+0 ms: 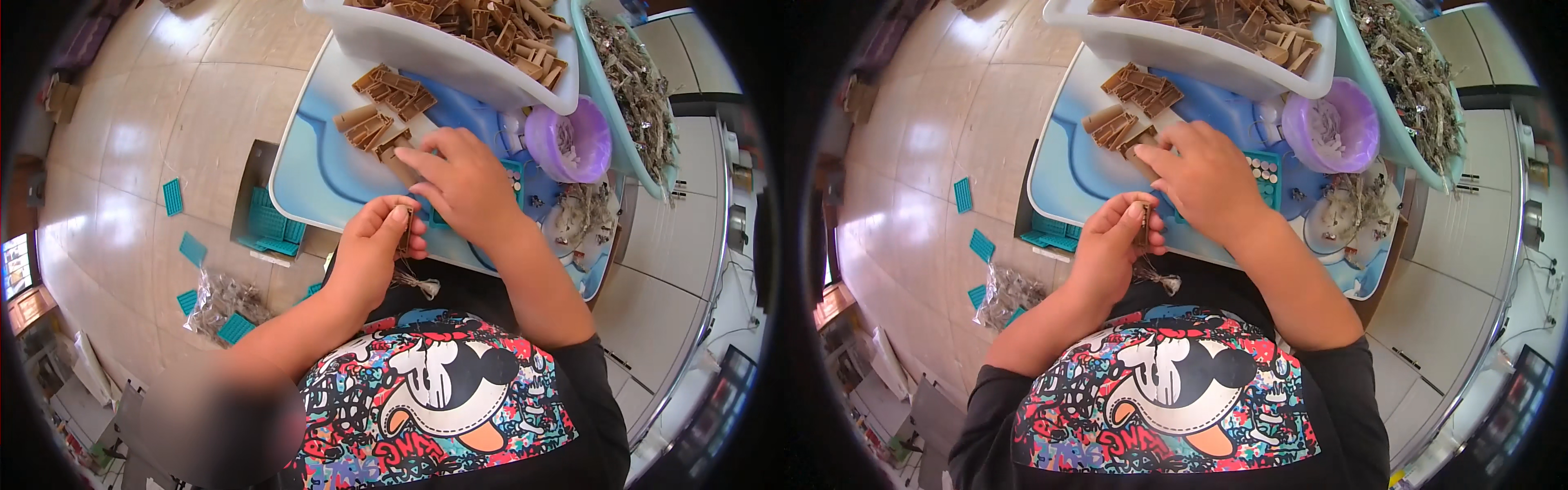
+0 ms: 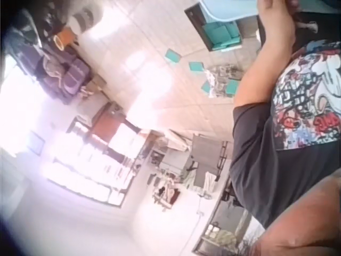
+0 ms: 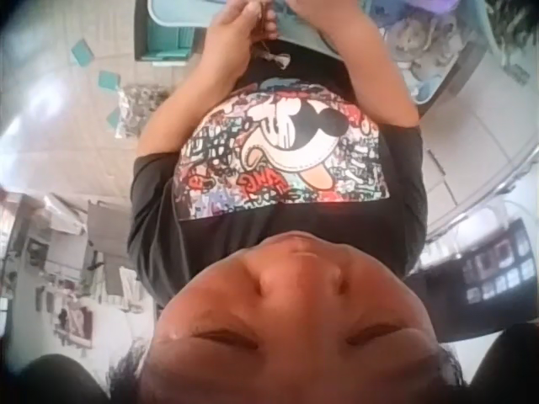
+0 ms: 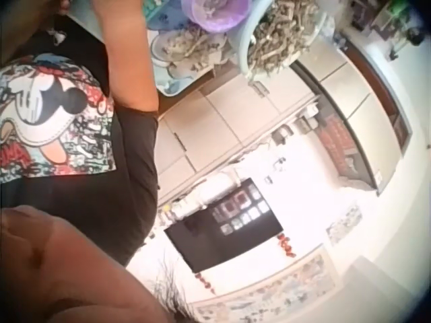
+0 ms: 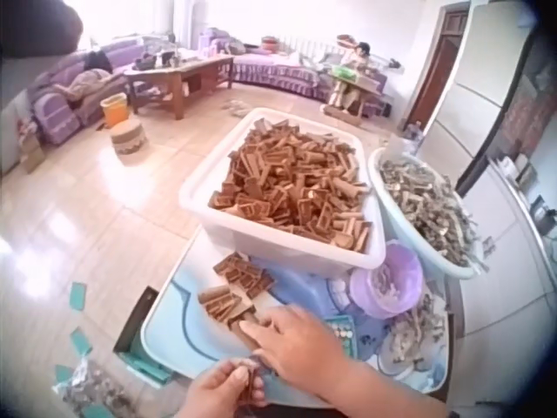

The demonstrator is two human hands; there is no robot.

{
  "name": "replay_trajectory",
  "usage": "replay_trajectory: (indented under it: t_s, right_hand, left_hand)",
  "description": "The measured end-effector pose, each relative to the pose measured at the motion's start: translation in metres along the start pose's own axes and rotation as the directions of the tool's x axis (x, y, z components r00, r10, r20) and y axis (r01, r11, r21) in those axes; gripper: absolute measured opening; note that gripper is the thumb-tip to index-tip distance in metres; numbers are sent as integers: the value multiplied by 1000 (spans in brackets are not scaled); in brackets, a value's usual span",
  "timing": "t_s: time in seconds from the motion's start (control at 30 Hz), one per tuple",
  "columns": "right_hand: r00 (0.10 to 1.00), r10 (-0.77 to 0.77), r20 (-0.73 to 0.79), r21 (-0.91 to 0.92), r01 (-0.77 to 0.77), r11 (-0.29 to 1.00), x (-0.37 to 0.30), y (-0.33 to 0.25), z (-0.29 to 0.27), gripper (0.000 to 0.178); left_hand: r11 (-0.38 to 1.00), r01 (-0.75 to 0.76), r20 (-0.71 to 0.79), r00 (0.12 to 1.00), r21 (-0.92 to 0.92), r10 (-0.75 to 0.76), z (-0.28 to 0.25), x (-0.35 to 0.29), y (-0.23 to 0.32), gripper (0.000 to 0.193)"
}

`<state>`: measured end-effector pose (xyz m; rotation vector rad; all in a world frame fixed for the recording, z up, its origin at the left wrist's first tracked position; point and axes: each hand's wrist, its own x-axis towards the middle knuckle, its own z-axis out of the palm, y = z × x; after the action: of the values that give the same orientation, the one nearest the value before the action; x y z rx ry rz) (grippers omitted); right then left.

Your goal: The person assembles small plastic housings by hand, inserting metal pins and wires into them.

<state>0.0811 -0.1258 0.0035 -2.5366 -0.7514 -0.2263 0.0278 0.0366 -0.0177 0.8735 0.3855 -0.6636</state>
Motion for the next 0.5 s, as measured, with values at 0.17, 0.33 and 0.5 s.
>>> replay_trajectory:
  t_s: [0.17, 0.33, 0.5]
  right_hand:
    - [996, -66, 68, -54, 70, 996, 17, 7, 5, 43]
    - [991, -121, 64, -84, 126, 988, 24, 4, 7, 44]
    - [990, -130, 48, -91, 133, 987, 25, 1, 9, 43]
  left_hand:
    - [999, -9, -70, 997, 36, 11, -1, -4, 6, 20]
    - [998, -67, -50, 996, 20, 68, -8, -5, 6, 21]
    - [998, -51, -70, 996, 28, 53, -3, -9, 11, 21]
